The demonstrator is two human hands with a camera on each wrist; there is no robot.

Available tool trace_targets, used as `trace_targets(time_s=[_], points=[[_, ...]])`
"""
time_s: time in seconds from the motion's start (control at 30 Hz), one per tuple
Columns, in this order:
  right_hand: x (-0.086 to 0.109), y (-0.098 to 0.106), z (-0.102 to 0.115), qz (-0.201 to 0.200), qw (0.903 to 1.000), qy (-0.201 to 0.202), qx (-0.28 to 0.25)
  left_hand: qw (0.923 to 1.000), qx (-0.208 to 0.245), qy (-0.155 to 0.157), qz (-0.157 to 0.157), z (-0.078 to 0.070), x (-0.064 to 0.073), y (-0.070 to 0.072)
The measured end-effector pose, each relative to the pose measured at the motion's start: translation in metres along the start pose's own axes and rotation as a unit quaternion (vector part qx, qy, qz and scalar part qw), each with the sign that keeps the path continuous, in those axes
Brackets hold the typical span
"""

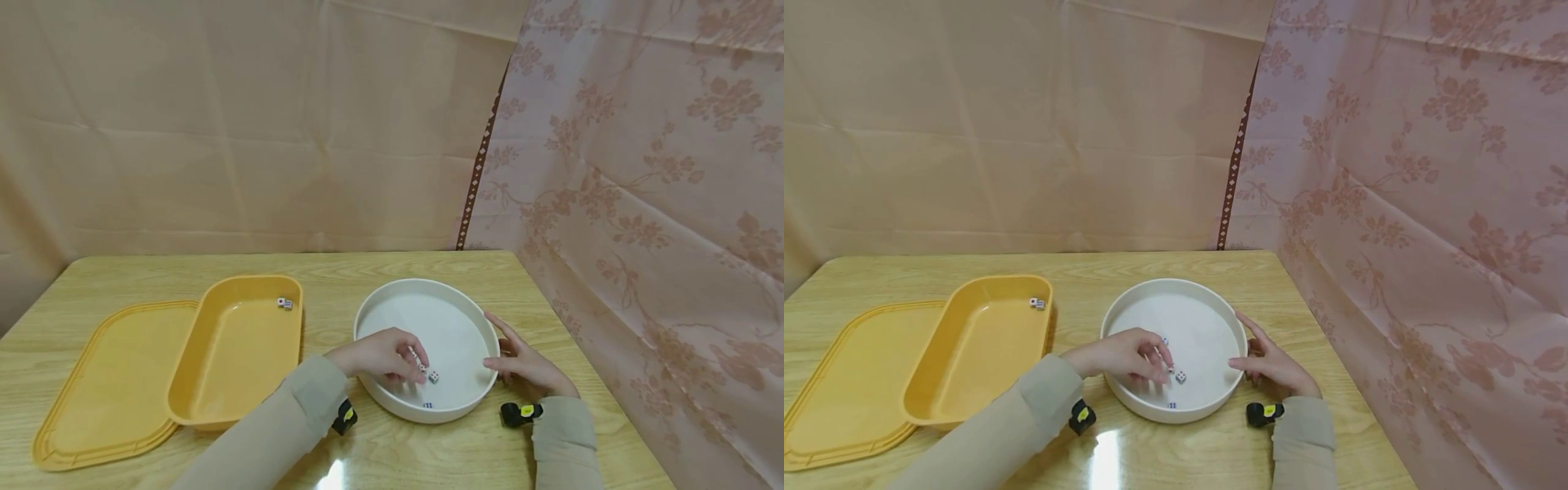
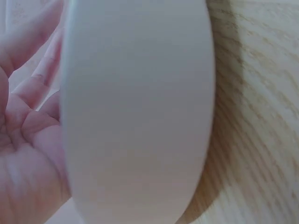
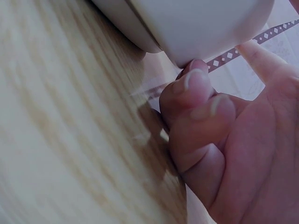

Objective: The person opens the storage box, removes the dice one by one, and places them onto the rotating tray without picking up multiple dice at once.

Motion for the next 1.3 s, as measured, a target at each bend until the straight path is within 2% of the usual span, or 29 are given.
trace_targets(time_s=[0.33,0.6,0.87,1.03,1.3], points=[[0.001,0.0,0.002,0.002,1.0,0.0,-0.005,0.9972,-0.001,-0.046,-0.058,-0.014,0.009,0.024],[-0.001,0.002,0.0,-0.002,1.0,0.008,-0.003,0.9959,-0.012,-0.022,-0.087,-0.022,0.026,0.055],[-0.001,0.003,-0.004,-0.005,1.0,-0.003,-0.005,0.994,-0.01,-0.009,-0.108,-0.02,0.037,0.076],[-0.001,0.003,-0.004,-0.007,1.0,-0.003,-0.004,0.9921,0.003,-0.014,-0.125,-0.016,0.044,0.089],[-0.003,0.0,-0.005,-0.002,0.9998,-0.005,-0.021,0.9864,0.002,-0.017,-0.164,-0.012,0.066,0.123]])
Point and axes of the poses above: each hand's wrist, its own x-axis away from the middle knuckle, its own y-axis out of the back of the hand, z = x × y, the point moved 7 cm from there along -x, towards the middle knuckle, and after that the axes turned 12 degrees about -x, right-handed, at the moved point
